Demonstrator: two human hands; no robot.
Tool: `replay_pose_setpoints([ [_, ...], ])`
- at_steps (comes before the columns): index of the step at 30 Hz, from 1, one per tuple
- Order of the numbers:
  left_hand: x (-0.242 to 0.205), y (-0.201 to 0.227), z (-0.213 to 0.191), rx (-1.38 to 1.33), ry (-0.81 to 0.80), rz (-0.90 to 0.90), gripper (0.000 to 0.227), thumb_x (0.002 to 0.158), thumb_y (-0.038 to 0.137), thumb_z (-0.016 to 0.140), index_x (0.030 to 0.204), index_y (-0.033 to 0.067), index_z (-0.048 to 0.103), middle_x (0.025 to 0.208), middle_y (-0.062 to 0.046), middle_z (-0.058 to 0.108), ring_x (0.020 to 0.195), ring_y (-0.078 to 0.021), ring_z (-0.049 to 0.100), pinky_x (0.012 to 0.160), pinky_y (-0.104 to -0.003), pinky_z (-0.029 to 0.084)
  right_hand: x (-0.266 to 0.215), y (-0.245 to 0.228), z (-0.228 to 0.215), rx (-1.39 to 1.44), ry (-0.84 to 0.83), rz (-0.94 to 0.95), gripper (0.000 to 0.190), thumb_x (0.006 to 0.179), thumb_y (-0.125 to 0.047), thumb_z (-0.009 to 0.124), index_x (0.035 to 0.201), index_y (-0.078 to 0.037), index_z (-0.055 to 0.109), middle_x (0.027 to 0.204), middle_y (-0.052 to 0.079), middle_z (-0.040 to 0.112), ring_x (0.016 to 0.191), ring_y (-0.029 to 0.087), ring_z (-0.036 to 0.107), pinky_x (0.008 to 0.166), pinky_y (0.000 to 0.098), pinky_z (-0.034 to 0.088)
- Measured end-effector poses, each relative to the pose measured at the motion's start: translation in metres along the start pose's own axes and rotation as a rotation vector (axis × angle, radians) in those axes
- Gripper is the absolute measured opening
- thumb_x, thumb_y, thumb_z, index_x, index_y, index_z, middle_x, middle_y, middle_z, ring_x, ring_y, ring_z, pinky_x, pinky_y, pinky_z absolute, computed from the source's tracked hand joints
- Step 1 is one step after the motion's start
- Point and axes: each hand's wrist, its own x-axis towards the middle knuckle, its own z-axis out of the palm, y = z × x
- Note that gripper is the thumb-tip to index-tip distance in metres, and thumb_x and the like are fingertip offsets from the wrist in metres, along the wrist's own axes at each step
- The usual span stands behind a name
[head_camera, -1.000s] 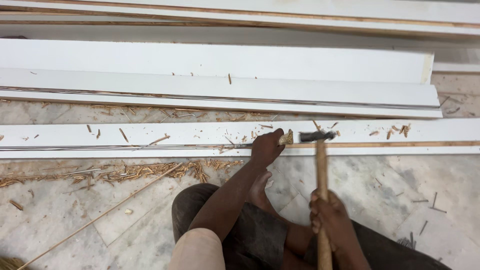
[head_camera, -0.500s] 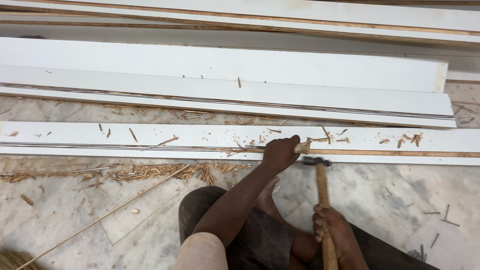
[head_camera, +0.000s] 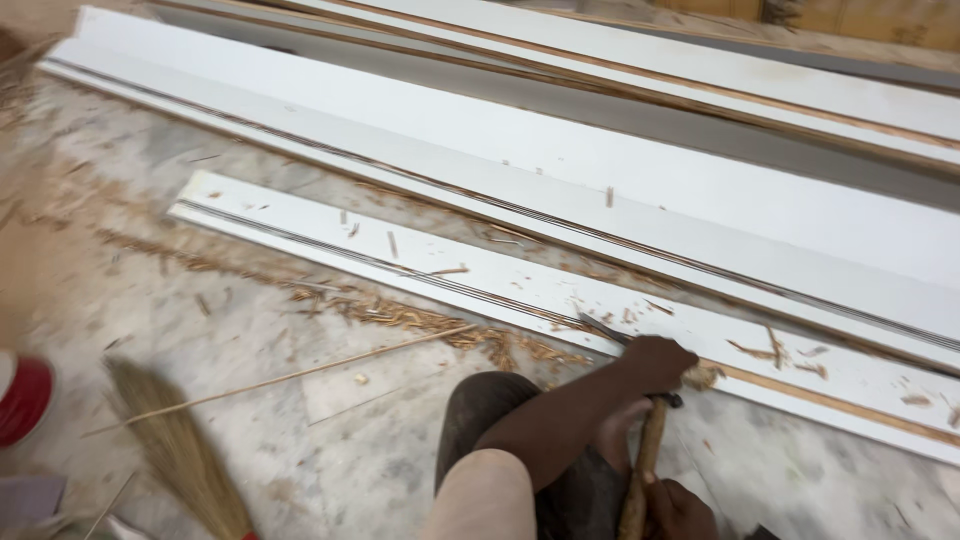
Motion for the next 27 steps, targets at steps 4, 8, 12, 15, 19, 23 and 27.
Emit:
replay_pose_setpoints([
  [4,0.0,-0.007,0.006,-0.032,-0.097,-0.061,0.04,0.08,0.034,0.078,0.116,0.0189,0.071,0.112,-0.009,0.076,0.111,-0.0302,0.072,0.087,-0.047,0.059,0.017,0.007,0.01,0.019,0.138,-0.14,0.04,0.096,-0.038,0.064,0.099,-0.004,0.083,0.078,0.014,0.076,0.076,0.025,0.075,0.08,0.0364,0.061],
  [8,-0.008,-0.004,-0.001,-0.058,-0.095,-0.087,0.045,0.079,0.039,0.079,0.119,0.0198,0.07,0.114,-0.006,0.076,0.112,-0.0282,0.071,0.087,-0.045,0.06,0.023,0.004,0.006,-0.545,0.443,-0.95,0.029,0.095,-0.026,0.059,0.105,-0.006,0.078,0.076,0.012,0.072,0.067,0.02,0.073,0.068,0.033,0.06],
  [12,-0.016,0.002,-0.01,-0.046,-0.108,-0.113,0.047,0.082,0.038,0.078,0.124,0.0194,0.068,0.115,-0.007,0.075,0.112,-0.0278,0.072,0.086,-0.045,0.06,0.02,-0.003,0.015,0.001,0.444,-0.473,0.029,0.098,-0.025,0.068,0.097,0.004,0.074,0.076,0.019,0.07,0.065,0.027,0.07,0.066,0.0391,0.058],
  [15,-0.019,0.005,-0.016,-0.044,-0.131,-0.114,0.043,0.085,0.035,0.075,0.123,0.0175,0.067,0.111,-0.009,0.076,0.109,-0.0289,0.073,0.085,-0.046,0.06,0.024,-0.01,0.011,0.191,0.349,-0.321,0.036,0.099,-0.027,0.067,0.099,0.008,0.073,0.076,0.019,0.071,0.063,0.028,0.069,0.062,0.0399,0.06],
  [19,-0.021,0.01,-0.017,0.072,0.035,-0.079,0.029,0.09,0.024,0.068,0.118,0.0157,0.07,0.117,-0.013,0.072,0.11,-0.0298,0.073,0.082,-0.046,0.061,0.019,-0.019,-0.005,0.094,0.228,0.023,0.04,0.103,-0.034,0.062,0.117,0.003,0.068,0.077,0.022,0.075,0.06,0.031,0.072,0.061,0.0422,0.06],
  [23,-0.021,0.006,-0.028,0.078,0.135,-0.153,0.027,0.095,0.019,0.061,0.12,0.0119,0.07,0.127,-0.017,0.069,0.108,-0.0302,0.075,0.079,-0.045,0.062,0.005,-0.018,0.009,0.168,0.304,0.019,0.041,0.101,-0.03,0.065,0.121,0.006,0.069,0.08,0.023,0.077,0.059,0.03,0.069,0.062,0.0413,0.057],
  [27,-0.022,-0.011,-0.026,0.07,0.111,-0.265,0.04,0.097,0.017,0.054,0.135,0.0041,0.056,0.158,-0.038,0.034,0.101,-0.0371,0.075,0.071,-0.049,0.062,0.026,-0.013,0.001,0.193,0.242,-0.003,0.041,0.102,-0.03,0.062,0.121,0.005,0.066,0.081,0.022,0.076,0.058,0.03,0.07,0.059,0.0427,0.059],
])
